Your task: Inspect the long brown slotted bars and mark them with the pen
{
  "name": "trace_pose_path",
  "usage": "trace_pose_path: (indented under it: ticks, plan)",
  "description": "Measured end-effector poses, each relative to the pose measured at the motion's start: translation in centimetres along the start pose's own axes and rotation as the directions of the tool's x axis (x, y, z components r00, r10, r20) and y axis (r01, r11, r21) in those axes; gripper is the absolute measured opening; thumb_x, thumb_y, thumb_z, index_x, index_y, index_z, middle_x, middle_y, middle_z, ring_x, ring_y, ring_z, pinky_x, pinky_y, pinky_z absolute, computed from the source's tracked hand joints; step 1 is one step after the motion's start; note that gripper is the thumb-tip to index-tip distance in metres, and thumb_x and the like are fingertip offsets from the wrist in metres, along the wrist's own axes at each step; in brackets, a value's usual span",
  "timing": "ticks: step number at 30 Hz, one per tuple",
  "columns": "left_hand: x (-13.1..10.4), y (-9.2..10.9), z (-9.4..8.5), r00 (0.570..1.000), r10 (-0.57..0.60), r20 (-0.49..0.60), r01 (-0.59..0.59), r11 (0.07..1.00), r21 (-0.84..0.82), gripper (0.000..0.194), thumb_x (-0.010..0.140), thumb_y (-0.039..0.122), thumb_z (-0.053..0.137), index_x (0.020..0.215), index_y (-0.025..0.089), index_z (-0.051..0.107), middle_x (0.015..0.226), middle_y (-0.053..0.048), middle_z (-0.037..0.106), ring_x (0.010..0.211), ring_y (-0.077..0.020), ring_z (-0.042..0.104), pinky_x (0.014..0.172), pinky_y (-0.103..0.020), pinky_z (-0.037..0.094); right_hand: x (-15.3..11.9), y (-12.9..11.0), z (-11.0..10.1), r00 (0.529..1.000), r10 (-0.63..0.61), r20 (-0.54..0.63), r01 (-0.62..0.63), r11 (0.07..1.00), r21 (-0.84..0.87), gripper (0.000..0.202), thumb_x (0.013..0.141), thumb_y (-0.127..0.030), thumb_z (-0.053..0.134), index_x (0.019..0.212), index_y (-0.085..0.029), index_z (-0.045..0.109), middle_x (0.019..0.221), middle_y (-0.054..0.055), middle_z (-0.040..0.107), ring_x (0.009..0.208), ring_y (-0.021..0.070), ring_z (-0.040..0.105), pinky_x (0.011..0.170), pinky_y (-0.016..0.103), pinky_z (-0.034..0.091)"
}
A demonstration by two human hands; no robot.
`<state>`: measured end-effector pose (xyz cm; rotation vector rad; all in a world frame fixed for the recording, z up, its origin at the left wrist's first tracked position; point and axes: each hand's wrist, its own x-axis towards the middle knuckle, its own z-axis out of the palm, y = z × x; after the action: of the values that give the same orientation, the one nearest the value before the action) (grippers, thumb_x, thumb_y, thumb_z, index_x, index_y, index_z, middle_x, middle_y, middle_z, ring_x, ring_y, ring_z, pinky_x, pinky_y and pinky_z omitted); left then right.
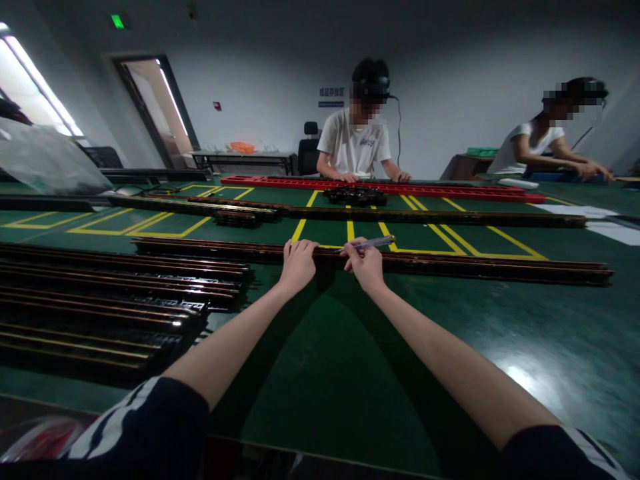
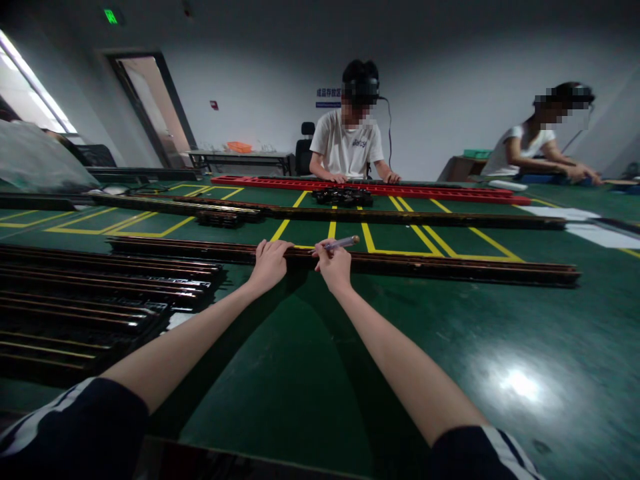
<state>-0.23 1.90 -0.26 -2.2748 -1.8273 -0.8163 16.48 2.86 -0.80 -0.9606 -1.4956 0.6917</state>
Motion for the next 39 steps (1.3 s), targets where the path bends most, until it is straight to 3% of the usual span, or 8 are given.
trace_pose_path:
  ticks: [9, 14, 20, 39]
  plan:
    - [0.16, -0.35, 0.01, 1.0, -0.005, 0.019, 0.007, 0.997, -0.072, 0.044, 0.08, 0.008, 0.037, 0.116, 0.022, 0.059, 0.119, -0.007, 0.064, 0.12, -0.0226, 0.051, 0.115, -0.046, 0.022, 0.01, -0.11, -0.14, 0.999, 0.012, 0.037, -0.011, 1.0, -0.014, 0.03, 0.084, -0.047, 0.057, 0.08, -0.018, 0.058, 0.075, 0.004, 0.069, 0.046, 0.0103, 0.06, 0.041, 0.021, 0.047]
    - [0.14, -0.19, -0.16, 0.999, -0.008, 0.042, 0.012, 0.996, -0.089, 0.038, 0.084, 0.019, 0.041, 0.117, 0.021, 0.059, 0.118, -0.008, 0.063, 0.12, -0.0237, 0.05, 0.115, -0.046, 0.02, 0.01, -0.18, -0.2, 0.999, 0.022, 0.049, -0.021, 1.0, -0.024, 0.031, 0.084, -0.049, 0.057, 0.081, -0.018, 0.058, 0.077, 0.005, 0.069, 0.048, 0.0107, 0.061, 0.042, 0.022, 0.049]
    - [0.09, -0.46, 0.27, 0.997, 0.055, 0.046, -0.054, 0.998, -0.014, 0.041, 0.085, 0.035, 0.05, 0.122, 0.019, 0.055, 0.12, -0.01, 0.06, 0.12, -0.0279, 0.047, 0.109, -0.046, 0.027, 0.14, 0.09, -0.15, 0.999, 0.018, 0.042, -0.018, 1.0, -0.009, 0.034, 0.082, -0.051, 0.057, 0.08, -0.018, 0.058, 0.076, 0.005, 0.069, 0.046, 0.0105, 0.06, 0.041, 0.021, 0.047]
    - [0.18, -0.46, 0.4, 0.998, 0.037, 0.045, -0.037, 0.999, -0.002, 0.036, 0.089, 0.034, 0.053, 0.12, 0.016, 0.056, 0.119, -0.01, 0.061, 0.117, -0.0266, 0.049, 0.106, -0.043, 0.03, 0.3, 0.56, 0.01, 0.999, 0.017, 0.033, -0.018, 1.0, 0.018, 0.031, 0.082, -0.048, 0.059, 0.079, -0.018, 0.057, 0.072, 0.004, 0.068, 0.043, 0.0092, 0.058, 0.038, 0.019, 0.045]
